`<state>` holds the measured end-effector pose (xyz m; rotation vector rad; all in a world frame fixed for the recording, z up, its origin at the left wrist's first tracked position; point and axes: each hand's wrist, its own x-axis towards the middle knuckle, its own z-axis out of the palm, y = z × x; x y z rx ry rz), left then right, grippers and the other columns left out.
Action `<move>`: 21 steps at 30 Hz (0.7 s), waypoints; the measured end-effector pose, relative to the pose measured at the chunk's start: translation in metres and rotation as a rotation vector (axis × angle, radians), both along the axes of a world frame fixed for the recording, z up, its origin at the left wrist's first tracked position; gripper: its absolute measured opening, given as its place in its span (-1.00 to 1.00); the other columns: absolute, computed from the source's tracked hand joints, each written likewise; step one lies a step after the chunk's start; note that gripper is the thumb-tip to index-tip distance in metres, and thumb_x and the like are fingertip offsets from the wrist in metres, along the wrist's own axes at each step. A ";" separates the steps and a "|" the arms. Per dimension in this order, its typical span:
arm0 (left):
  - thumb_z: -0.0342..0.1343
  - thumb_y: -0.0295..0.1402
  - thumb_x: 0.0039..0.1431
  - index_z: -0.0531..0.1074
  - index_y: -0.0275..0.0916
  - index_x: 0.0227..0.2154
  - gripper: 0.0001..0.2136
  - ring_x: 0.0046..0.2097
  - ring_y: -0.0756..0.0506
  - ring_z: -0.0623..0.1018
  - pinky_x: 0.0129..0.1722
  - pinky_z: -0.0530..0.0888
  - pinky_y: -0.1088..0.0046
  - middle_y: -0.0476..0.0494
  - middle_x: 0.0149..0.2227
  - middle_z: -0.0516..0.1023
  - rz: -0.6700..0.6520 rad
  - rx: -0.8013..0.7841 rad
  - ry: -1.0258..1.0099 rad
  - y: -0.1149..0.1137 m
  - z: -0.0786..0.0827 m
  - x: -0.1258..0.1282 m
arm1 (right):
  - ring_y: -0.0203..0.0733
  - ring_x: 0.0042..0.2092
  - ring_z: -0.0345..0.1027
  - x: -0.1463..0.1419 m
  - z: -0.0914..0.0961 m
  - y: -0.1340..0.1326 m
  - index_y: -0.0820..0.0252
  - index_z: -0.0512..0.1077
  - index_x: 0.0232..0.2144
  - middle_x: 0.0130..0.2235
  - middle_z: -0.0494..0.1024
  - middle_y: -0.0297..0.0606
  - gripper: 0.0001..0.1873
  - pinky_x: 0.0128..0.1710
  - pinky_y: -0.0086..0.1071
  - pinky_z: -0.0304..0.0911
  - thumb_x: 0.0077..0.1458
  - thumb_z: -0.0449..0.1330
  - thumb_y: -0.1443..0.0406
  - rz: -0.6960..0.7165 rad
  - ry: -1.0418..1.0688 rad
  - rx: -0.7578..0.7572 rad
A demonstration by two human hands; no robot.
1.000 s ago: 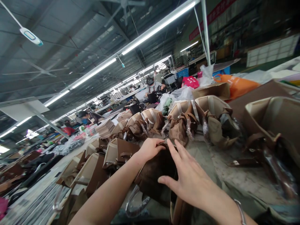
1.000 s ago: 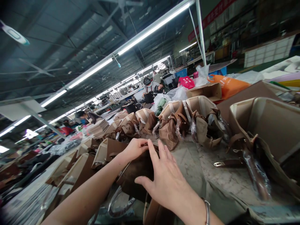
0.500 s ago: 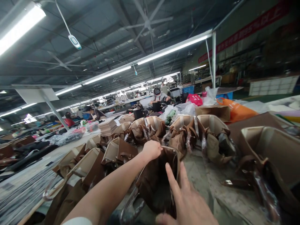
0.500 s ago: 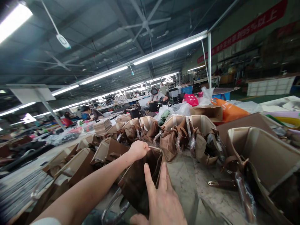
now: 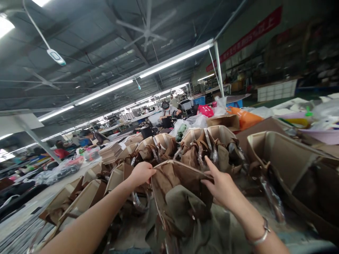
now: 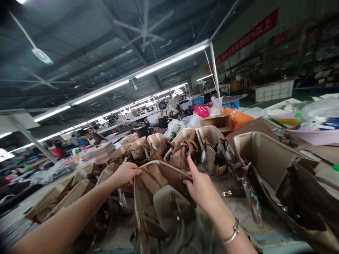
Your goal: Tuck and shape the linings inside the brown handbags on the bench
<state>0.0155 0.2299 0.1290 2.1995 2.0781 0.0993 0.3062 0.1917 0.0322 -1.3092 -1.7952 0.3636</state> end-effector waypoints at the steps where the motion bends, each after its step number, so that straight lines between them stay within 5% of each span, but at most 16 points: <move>1: -0.06 -0.25 0.01 0.36 -0.24 -0.66 -0.75 -0.58 -0.05 0.48 -0.55 0.33 0.51 -0.05 -0.70 0.44 0.024 -0.058 -0.092 -0.006 0.003 -0.005 | -0.09 -0.19 0.46 0.002 0.000 0.003 0.19 -0.05 0.25 -0.21 0.57 -0.24 -0.22 -0.15 -0.27 0.35 0.00 0.13 0.36 0.004 0.026 0.018; 4: -0.04 -0.26 -0.02 0.29 -0.24 -0.67 -0.78 -0.62 -0.05 0.44 -0.60 0.32 0.50 -0.03 -0.69 0.43 0.099 -0.270 -0.260 -0.022 0.001 -0.014 | -0.12 -0.17 0.45 0.002 -0.003 0.012 0.19 0.21 0.14 -0.21 0.57 -0.24 -0.39 -0.11 -0.28 0.33 -0.01 0.16 0.34 0.034 0.056 0.051; 7: -0.01 -0.25 0.00 0.32 -0.25 -0.64 -0.78 -0.56 -0.09 0.48 -0.55 0.37 0.45 -0.05 -0.66 0.45 0.084 -0.357 -0.146 -0.033 -0.011 -0.014 | -0.11 -0.18 0.44 -0.002 -0.011 0.019 0.16 0.36 0.00 -0.21 0.56 -0.24 -0.54 -0.12 -0.27 0.32 -0.02 0.17 0.33 0.078 0.045 0.012; 10: 0.14 -0.27 -0.06 0.46 -0.24 -0.33 -0.78 -0.21 -0.16 0.53 -0.21 0.44 0.34 -0.14 -0.29 0.55 -0.142 -0.073 -0.040 -0.037 -0.019 -0.006 | -0.12 -0.20 0.43 -0.002 -0.016 0.021 0.14 0.45 -0.13 -0.22 0.57 -0.27 -0.67 -0.19 -0.32 0.31 -0.01 0.21 0.27 0.160 0.094 -0.060; 13: 0.21 -0.29 -0.05 0.40 -0.14 -0.06 -0.58 0.09 -0.18 0.36 0.09 0.29 0.24 -0.19 0.10 0.33 -0.405 0.216 -0.067 -0.038 -0.019 0.011 | -0.17 -0.24 0.42 0.002 -0.014 0.017 0.15 0.49 -0.21 -0.27 0.57 -0.33 -0.73 -0.24 -0.39 0.28 0.00 0.24 0.22 0.313 0.176 -0.127; 21: 0.21 -0.24 -0.01 0.50 -0.13 -0.24 -0.76 0.22 -0.27 0.15 0.18 0.13 0.00 -0.19 0.12 0.25 -0.713 0.420 -0.038 -0.015 -0.034 0.055 | -0.22 -0.30 0.40 0.005 -0.011 0.014 0.19 0.52 -0.21 -0.33 0.57 -0.32 -0.74 -0.34 -0.46 0.22 0.07 0.21 0.19 0.443 0.218 -0.117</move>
